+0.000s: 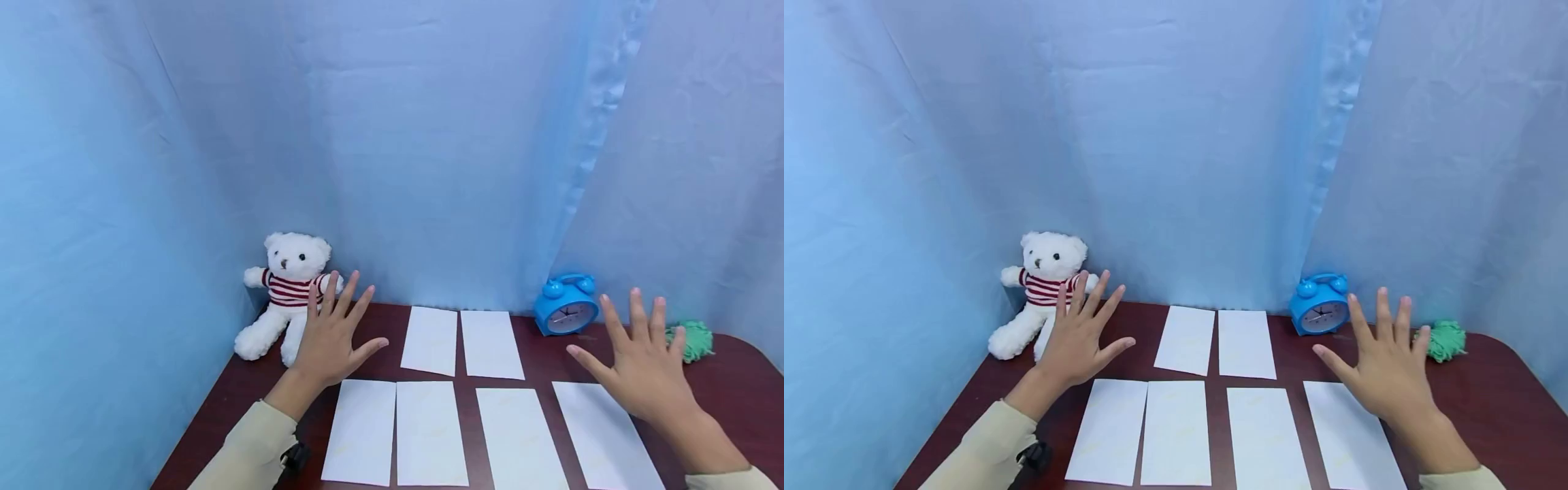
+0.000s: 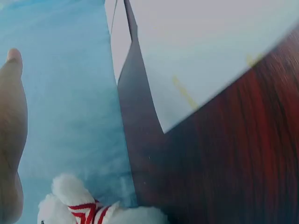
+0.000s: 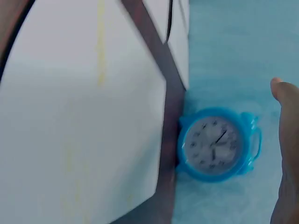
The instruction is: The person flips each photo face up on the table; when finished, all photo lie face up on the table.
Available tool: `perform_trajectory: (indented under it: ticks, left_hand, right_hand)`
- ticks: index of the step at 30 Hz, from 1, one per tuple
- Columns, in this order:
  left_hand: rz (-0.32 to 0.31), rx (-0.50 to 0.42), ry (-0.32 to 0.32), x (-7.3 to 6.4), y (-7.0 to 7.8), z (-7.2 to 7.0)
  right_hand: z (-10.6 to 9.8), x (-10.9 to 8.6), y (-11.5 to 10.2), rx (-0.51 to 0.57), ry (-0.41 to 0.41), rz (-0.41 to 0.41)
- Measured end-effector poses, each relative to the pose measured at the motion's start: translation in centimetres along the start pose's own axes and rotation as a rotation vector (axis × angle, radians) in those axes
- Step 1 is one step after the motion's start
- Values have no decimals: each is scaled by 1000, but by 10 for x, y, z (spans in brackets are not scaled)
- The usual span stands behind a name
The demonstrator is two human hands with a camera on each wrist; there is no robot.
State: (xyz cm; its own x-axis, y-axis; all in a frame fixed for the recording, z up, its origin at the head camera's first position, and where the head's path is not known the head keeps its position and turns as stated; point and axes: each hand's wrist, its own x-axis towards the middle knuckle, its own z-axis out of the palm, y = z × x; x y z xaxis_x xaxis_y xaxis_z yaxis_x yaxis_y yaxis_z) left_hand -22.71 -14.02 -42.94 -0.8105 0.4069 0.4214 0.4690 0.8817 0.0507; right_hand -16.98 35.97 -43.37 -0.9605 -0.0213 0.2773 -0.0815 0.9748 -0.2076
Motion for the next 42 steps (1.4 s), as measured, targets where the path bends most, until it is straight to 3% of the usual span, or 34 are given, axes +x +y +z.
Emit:
perform_trajectory:
  ticks: [8,12,16,21,25,32,37,42]
  left_hand:
    - [-24,-97,-32,8,14,0]
    - [-24,-111,-38,12,18,1]
    - [-39,-163,-64,14,22,2]
    - [-79,-326,-86,18,28,5]
    - [-152,-522,-136,20,34,8]
    - [-315,-955,-223,32,44,12]
    - [-467,-1105,-331,36,53,16]
    - [-552,-1089,-381,33,59,27]
  right_hand:
    - [-8,6,-58,87,85,-150]
    - [-6,11,-89,190,36,-159]
    - [-2,15,-116,437,-99,-101]
    - [8,18,-142,747,-211,-43]
    - [16,20,-157,925,-308,16]
    - [22,29,-173,1294,-484,179]
    - [32,32,-180,1343,-536,285]
    - [44,31,-182,1319,-555,344]
